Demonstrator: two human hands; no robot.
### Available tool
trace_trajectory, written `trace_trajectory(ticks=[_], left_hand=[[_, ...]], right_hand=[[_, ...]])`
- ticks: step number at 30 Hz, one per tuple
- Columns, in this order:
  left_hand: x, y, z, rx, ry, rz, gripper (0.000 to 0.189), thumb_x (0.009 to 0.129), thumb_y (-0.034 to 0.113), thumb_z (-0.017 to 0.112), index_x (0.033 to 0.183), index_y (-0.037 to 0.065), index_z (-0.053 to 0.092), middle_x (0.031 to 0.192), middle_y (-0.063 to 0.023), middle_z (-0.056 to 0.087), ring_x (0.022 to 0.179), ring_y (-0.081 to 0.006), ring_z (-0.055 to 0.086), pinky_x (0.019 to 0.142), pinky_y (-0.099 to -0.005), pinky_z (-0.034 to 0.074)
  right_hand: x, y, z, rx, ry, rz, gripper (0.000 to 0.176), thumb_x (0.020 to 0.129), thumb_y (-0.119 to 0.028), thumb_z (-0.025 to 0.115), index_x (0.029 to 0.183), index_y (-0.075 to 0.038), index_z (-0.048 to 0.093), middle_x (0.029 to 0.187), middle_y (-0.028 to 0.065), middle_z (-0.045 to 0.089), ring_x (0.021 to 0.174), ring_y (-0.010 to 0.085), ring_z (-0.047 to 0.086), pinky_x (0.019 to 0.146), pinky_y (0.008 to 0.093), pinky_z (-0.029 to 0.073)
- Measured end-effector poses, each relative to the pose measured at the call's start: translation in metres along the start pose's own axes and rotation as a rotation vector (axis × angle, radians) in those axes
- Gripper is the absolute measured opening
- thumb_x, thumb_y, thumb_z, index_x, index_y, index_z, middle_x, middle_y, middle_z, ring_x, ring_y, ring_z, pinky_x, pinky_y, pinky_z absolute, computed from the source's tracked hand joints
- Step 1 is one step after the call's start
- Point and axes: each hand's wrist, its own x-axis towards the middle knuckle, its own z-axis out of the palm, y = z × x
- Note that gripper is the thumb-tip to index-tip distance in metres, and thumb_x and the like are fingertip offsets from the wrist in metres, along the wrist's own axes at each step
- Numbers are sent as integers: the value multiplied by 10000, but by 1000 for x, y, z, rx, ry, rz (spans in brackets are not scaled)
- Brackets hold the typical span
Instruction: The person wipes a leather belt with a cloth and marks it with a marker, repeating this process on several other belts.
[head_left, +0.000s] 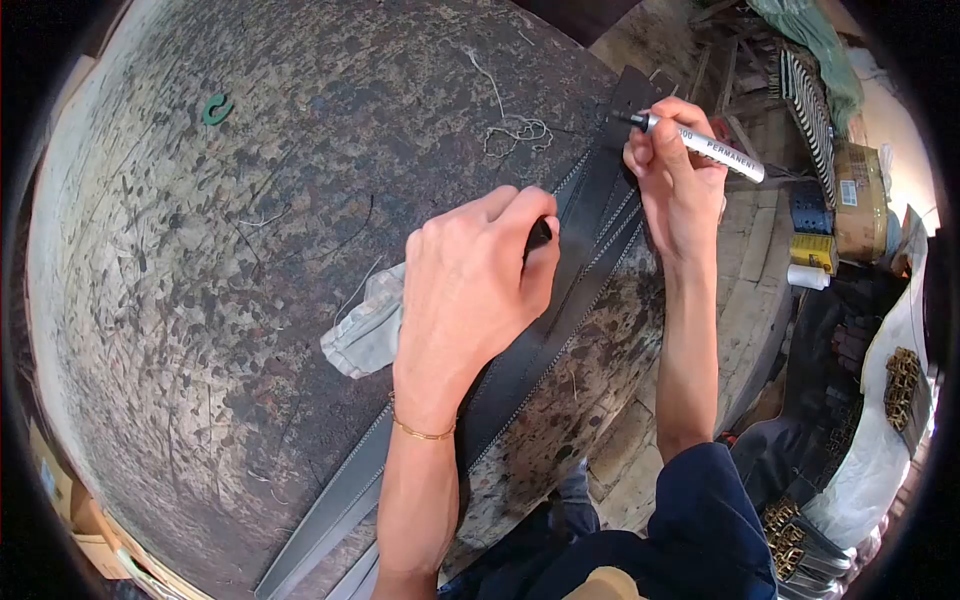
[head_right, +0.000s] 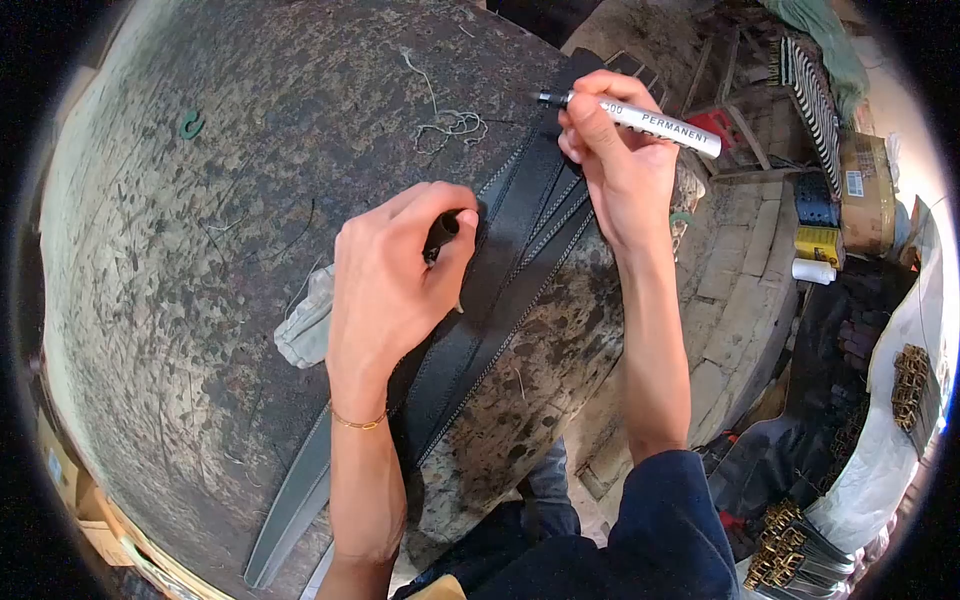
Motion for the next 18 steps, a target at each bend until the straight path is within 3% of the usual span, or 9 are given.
trace_trajectory(ticks=[3,5,8,18], left_hand=[[2,-3,0,-52,67,34,140,795,12,631,930,44,656,722,-119,599,620,-330,580,595,-401,465],[2,-3,0,-54,103,28,197,777,-2,633,962,56,668,730,-115,598,640,-326,584,609,-401,473],[1,5,2,25,39,113,374,675,-12,651,1022,113,711,727,-88,545,729,-274,575,618,-388,478],[0,4,6,140,-23,106,381,688,23,660,1033,164,735,711,-47,522,704,-240,540,592,-370,480]], right_hand=[[-7,-5,1,-248,-34,60,151,872,-58,725,973,-12,623,826,22,620,714,64,561,601,222,420],[-11,-2,6,-332,17,34,119,851,-22,720,887,-19,607,775,4,607,671,35,522,581,203,395],[-14,6,10,-479,53,-153,240,832,31,703,718,-48,507,705,-15,556,621,17,425,561,193,331],[-12,9,11,-617,32,-124,285,830,33,686,664,-44,467,638,-32,481,602,28,381,533,215,291]])
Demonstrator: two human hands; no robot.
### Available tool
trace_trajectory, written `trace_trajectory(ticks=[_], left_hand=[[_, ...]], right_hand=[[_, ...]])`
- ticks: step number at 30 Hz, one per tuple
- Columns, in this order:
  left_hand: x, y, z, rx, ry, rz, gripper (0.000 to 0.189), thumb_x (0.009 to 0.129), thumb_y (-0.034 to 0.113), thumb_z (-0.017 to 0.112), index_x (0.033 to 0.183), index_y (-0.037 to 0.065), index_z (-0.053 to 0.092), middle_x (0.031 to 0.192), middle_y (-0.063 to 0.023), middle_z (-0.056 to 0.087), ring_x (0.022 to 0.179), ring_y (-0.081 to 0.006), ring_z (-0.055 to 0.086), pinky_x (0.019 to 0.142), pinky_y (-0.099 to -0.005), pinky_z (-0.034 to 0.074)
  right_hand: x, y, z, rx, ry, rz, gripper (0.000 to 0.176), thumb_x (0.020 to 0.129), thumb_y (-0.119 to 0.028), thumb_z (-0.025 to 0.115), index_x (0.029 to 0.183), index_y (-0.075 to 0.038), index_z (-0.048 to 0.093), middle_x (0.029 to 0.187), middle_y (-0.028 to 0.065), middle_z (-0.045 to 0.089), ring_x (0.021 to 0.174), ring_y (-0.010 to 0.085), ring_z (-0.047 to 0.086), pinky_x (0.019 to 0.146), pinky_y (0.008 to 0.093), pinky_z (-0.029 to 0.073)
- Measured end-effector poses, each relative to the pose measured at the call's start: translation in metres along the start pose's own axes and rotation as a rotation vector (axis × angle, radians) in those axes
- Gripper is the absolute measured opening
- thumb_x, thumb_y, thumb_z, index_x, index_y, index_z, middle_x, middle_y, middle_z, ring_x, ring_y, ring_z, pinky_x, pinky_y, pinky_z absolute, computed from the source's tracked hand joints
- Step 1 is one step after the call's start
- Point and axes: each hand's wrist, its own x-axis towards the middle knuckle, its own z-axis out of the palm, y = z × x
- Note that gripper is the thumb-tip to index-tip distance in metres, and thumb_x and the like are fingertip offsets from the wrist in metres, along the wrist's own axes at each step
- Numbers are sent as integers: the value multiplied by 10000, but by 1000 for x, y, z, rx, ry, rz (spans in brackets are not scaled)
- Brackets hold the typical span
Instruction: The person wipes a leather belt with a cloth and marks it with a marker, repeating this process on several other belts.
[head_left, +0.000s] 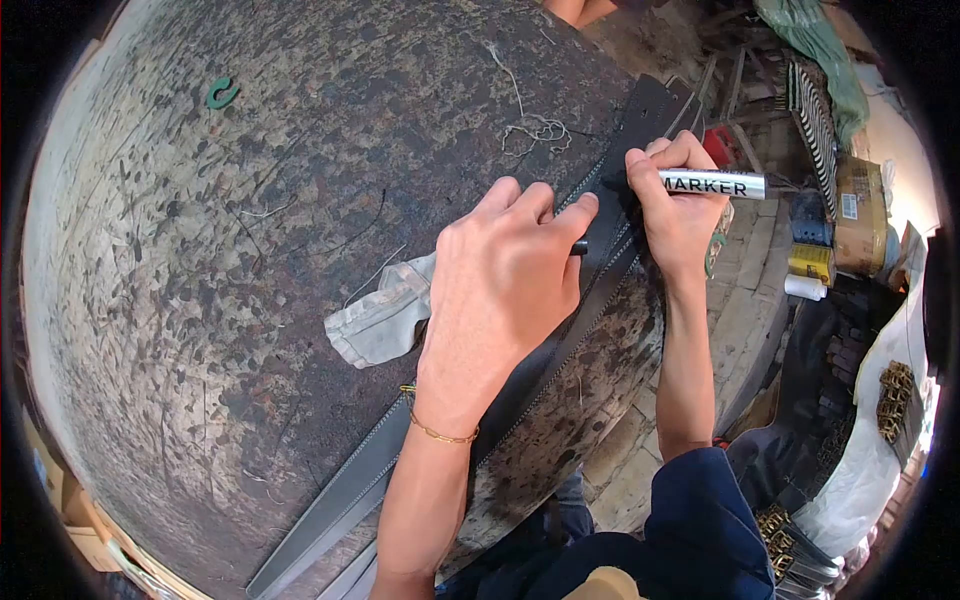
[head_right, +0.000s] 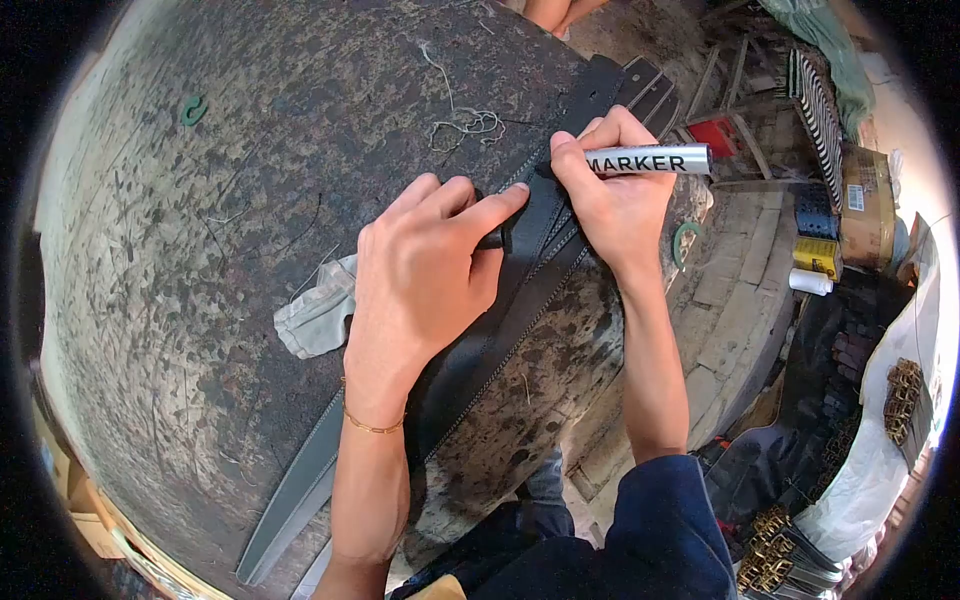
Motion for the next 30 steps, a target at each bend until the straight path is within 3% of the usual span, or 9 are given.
trace_trajectory(ticks=[6,8,11,18,23,30], left_hand=[[1,0,1,4,38,-38,330,701,35,641,1010,104,731,747,-63,560,737,-254,566,624,-377,494],[1,0,-2,37,-42,-28,307,691,70,707,996,40,718,794,-68,578,805,-236,590,654,-357,521],[0,-1,1,-19,5,-33,322,695,33,641,1000,84,731,764,-68,577,742,-257,573,637,-380,498],[0,-2,0,-19,3,-31,320,698,31,641,998,94,734,750,-64,574,732,-254,570,630,-382,495],[0,-2,0,-32,12,-29,321,698,25,642,996,99,734,737,-62,562,726,-254,565,625,-384,492],[0,-2,1,-35,16,-28,320,697,28,643,995,101,733,733,-62,556,723,-255,563,628,-383,494]], right_hand=[[-1,-2,3,-96,-13,-33,294,833,27,690,659,-40,462,627,-26,470,593,34,380,530,220,297],[-1,-3,4,-86,1,-15,298,835,27,689,656,-40,460,628,-25,470,592,35,380,530,222,299],[-1,-1,3,-73,4,-18,301,837,27,687,656,-41,456,628,-25,472,591,34,378,529,224,297],[-1,0,2,-51,2,-43,299,840,27,690,660,-43,461,626,-25,478,588,31,375,527,225,292],[-2,2,5,-47,124,-113,293,843,36,681,661,-45,465,632,-20,490,595,34,384,535,221,297],[-5,-2,3,-104,79,-79,256,860,65,652,701,-35,478,661,-15,485,633,49,403,568,221,310]])
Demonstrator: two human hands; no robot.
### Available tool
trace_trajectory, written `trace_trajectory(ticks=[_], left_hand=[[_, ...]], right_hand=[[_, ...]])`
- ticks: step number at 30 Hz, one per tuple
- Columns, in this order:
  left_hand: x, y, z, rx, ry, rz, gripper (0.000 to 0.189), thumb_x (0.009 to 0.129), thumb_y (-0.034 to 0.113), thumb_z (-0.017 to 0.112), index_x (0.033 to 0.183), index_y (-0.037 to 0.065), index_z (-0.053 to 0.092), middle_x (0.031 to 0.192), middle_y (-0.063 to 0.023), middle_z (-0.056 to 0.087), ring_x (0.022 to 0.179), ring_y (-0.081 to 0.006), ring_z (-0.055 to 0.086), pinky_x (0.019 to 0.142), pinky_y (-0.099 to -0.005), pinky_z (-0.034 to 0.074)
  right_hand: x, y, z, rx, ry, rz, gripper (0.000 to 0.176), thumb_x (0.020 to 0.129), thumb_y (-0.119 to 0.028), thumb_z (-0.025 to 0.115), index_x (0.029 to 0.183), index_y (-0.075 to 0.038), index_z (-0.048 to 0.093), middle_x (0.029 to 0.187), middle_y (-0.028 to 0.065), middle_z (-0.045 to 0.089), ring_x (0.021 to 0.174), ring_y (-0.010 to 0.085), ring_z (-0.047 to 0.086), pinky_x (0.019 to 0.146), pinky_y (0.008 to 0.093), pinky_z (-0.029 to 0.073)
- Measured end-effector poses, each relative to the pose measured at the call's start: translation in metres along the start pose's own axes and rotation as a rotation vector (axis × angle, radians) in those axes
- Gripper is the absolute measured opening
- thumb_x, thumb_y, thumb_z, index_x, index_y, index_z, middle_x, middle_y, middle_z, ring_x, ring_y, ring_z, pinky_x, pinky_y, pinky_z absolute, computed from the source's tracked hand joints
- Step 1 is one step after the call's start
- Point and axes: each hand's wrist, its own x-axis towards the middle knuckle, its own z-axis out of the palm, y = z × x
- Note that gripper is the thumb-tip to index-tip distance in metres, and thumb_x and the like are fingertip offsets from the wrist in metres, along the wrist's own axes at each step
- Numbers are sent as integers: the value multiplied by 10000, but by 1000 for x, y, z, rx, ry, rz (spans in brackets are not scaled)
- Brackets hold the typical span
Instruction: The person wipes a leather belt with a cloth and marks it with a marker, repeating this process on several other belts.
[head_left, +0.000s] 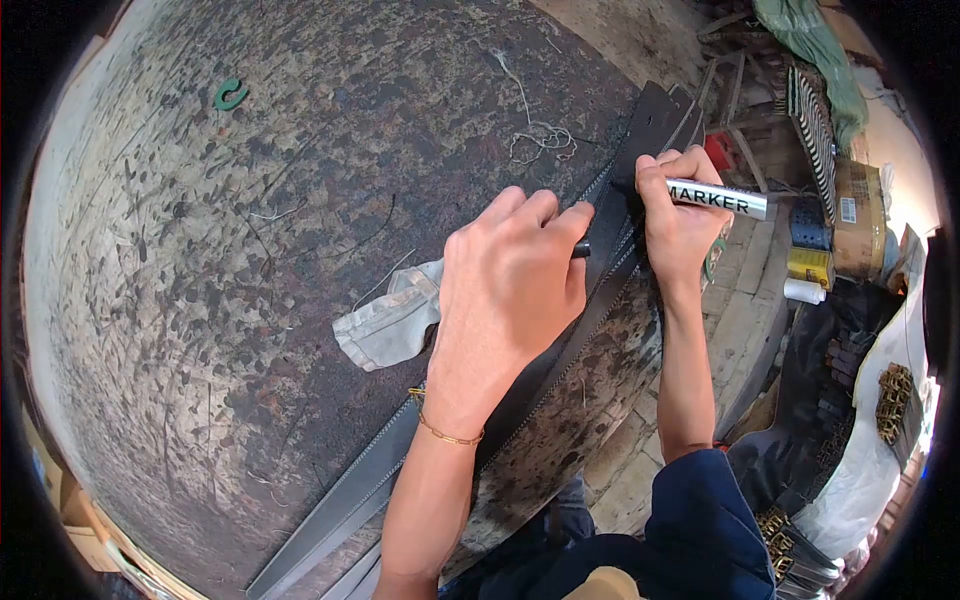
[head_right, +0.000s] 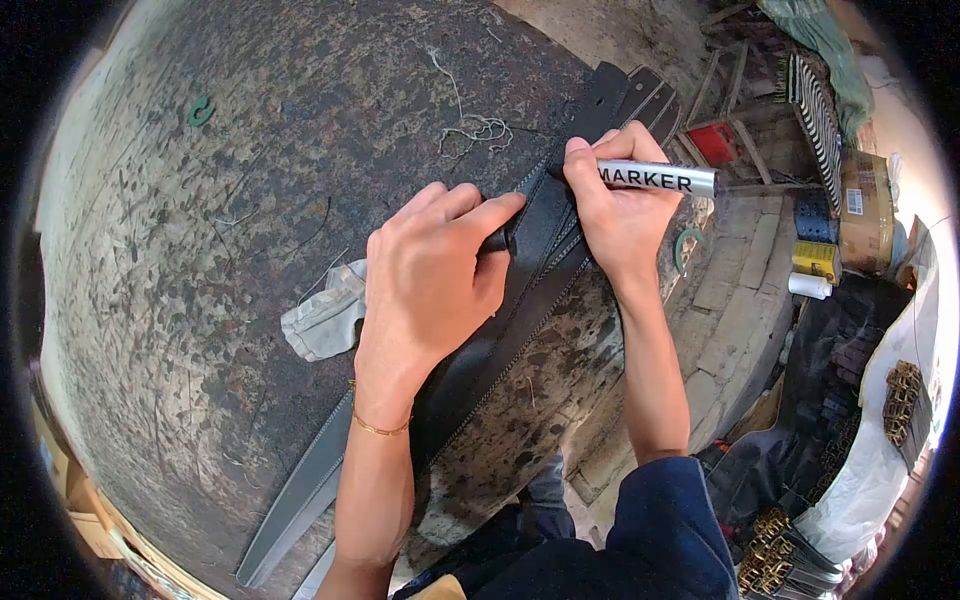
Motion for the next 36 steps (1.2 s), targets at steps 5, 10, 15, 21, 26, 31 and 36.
trace_trajectory(ticks=[5,10,15,21,26,31,36], left_hand=[[0,0,-1,10,-10,4,314,702,37,643,996,103,730,730,-63,550,726,-255,566,626,-382,495],[0,0,0,1,-10,2,321,694,33,650,997,102,728,733,-62,553,724,-256,562,626,-382,494],[0,0,0,-13,-5,2,327,686,24,654,995,99,727,738,-61,558,721,-258,557,624,-383,490],[1,3,-3,-8,-20,-9,346,676,11,652,1005,93,724,764,-64,572,724,-262,562,625,-386,484],[2,2,-8,-87,-83,24,372,669,1,656,1021,100,722,858,-57,597,787,-260,610,648,-375,486],[4,6,-10,-27,-139,16,328,728,26,668,1046,101,701,966,-60,604,825,-270,623,686,-397,500],[1,16,-1,115,-106,25,316,830,115,679,1137,59,632,1003,-94,599,870,-308,630,728,-433,512]], right_hand=[[1,2,2,11,22,47,288,841,-2,700,662,-52,480,636,-34,498,593,26,386,529,219,300],[1,3,1,21,16,45,290,837,-1,705,660,-51,481,637,-34,501,589,23,380,523,219,293],[4,7,-5,50,31,35,265,844,-11,706,682,-48,499,638,-29,507,569,28,395,512,217,307],[26,0,-15,237,158,127,99,889,-65,699,864,-25,612,728,-7,567,579,41,461,514,195,354],[55,9,-20,133,-25,-16,230,921,-170,698,1094,-21,666,904,39,692,895,108,643,824,233,487],[76,23,-22,-135,-90,-47,285,935,-258,671,1134,-54,676,946,53,720,906,110,665,839,247,494],[80,26,-27,-379,-11,-195,233,911,-242,688,1066,-68,682,807,127,703,746,219,689,742,298,506]])
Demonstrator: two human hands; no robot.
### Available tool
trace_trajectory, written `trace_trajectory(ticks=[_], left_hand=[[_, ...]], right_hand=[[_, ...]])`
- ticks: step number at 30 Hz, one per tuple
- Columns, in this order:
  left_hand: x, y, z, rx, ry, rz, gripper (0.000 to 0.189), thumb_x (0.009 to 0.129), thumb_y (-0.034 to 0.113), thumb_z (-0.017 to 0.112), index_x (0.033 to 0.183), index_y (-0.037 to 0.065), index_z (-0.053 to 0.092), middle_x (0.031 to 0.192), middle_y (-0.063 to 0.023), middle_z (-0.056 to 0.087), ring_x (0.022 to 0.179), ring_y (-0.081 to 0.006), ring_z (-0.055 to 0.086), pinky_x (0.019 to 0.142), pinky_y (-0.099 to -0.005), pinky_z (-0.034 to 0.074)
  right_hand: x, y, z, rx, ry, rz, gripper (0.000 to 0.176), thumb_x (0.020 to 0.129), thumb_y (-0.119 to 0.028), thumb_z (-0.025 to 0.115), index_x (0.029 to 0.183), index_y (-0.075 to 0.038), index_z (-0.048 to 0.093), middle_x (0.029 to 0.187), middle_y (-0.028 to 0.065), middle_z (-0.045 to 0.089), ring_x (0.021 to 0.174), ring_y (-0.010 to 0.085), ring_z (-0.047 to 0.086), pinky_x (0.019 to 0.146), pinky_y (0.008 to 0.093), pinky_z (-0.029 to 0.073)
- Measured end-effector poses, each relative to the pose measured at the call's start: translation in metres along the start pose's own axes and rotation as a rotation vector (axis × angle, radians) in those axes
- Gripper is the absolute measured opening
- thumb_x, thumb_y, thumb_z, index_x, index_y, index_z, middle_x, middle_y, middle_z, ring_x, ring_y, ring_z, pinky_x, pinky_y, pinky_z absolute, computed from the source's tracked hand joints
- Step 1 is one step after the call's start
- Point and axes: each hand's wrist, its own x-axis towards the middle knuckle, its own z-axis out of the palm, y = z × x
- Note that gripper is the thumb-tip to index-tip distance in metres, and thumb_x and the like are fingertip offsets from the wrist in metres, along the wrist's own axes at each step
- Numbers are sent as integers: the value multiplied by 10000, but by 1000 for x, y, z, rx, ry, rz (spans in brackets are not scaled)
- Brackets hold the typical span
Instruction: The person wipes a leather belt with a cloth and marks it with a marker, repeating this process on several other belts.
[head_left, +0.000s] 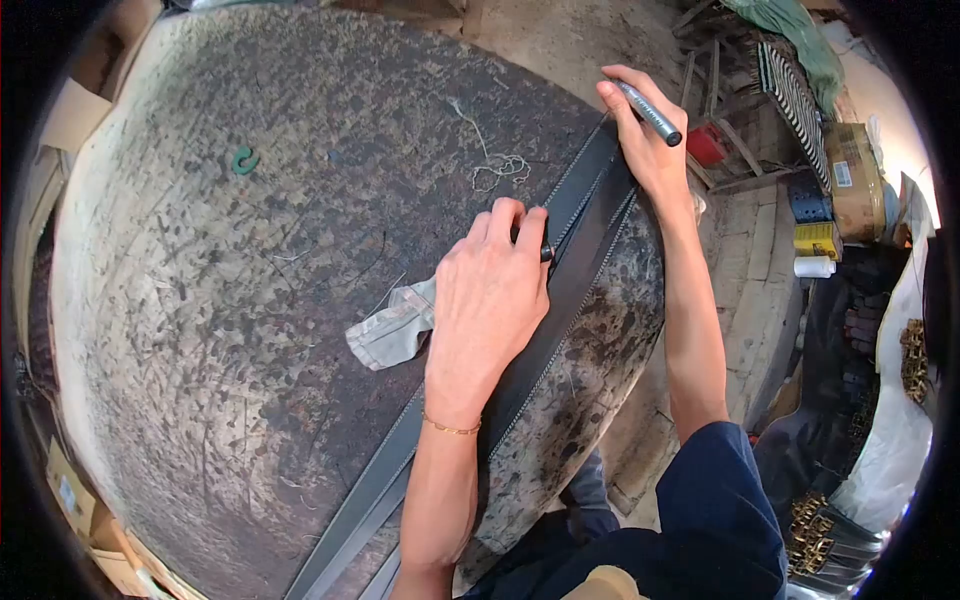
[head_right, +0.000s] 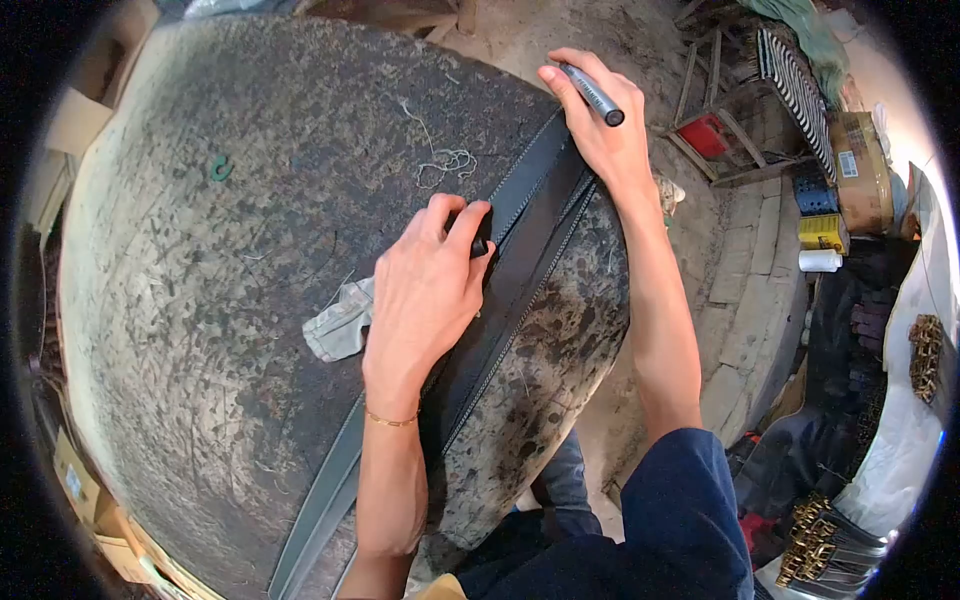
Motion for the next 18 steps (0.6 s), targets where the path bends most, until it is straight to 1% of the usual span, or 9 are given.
trace_trajectory(ticks=[2,3,5,6,9,11,13,14,18], left_hand=[[-5,10,2,151,28,-54,304,870,176,663,1094,-11,576,974,-138,593,875,-336,628,732,-448,527],[-9,17,0,173,37,-35,304,870,176,663,1094,-11,576,974,-138,593,875,-336,628,732,-448,527],[-19,35,-2,282,-91,-247,263,886,193,643,979,-31,542,944,-171,581,875,-345,624,721,-454,539],[-25,38,0,310,-68,-266,255,895,212,634,912,-13,515,941,-186,578,905,-352,615,704,-450,548],[-42,38,-4,405,-6,-262,276,889,218,645,930,-20,511,934,-190,574,939,-359,603,693,-441,549],[-57,37,-12,434,-65,-302,302,883,214,655,1009,-28,526,1014,-191,569,984,-359,579,728,-439,539],[-82,34,-18,475,-7,-70,350,877,195,660,1116,-29,536,1132,-192,547,1030,-355,552,784,-434,520],[-95,35,-22,460,-57,-115,433,878,177,657,1240,-14,517,1243,-189,517,1055,-361,524,840,-440,480],[-133,32,-39,533,-119,-83,547,864,204,676,1340,11,487,1308,-178,505,1058,-357,505,864,-445,435]], right_hand=[[0,1,-6,-75,106,-116,226,894,-260,700,1006,-66,675,754,152,682,711,323,666,654,347,511],[-2,-1,-10,-64,133,-122,226,894,-260,700,1006,-66,675,754,152,682,711,323,666,654,347,511],[-5,-7,-17,-12,126,-129,231,891,-279,702,1010,-82,676,755,147,685,718,325,677,640,368,515],[-4,-7,-20,0,157,-135,231,891,-279,702,1010,-82,676,755,147,685,718,325,677,640,368,515],[-3,-7,-26,-150,117,-204,249,900,-316,689,1007,-93,657,736,155,677,702,370,665,616,423,516],[0,-18,-33,-177,104,-189,276,911,-344,667,1003,-85,643,695,171,655,675,395,645,607,440,511],[4,-24,-38,-263,-79,-130,298,921,-362,647,978,-70,639,654,183,631,662,407,631,596,460,501],[4,-29,-42,-252,-67,-130,298,921,-362,647,978,-70,639,654,183,631,662,407,631,596,460,501],[-8,-48,-69,-252,-178,-168,294,920,-341,648,968,-50,638,628,193,612,646,409,620,605,479,500]])
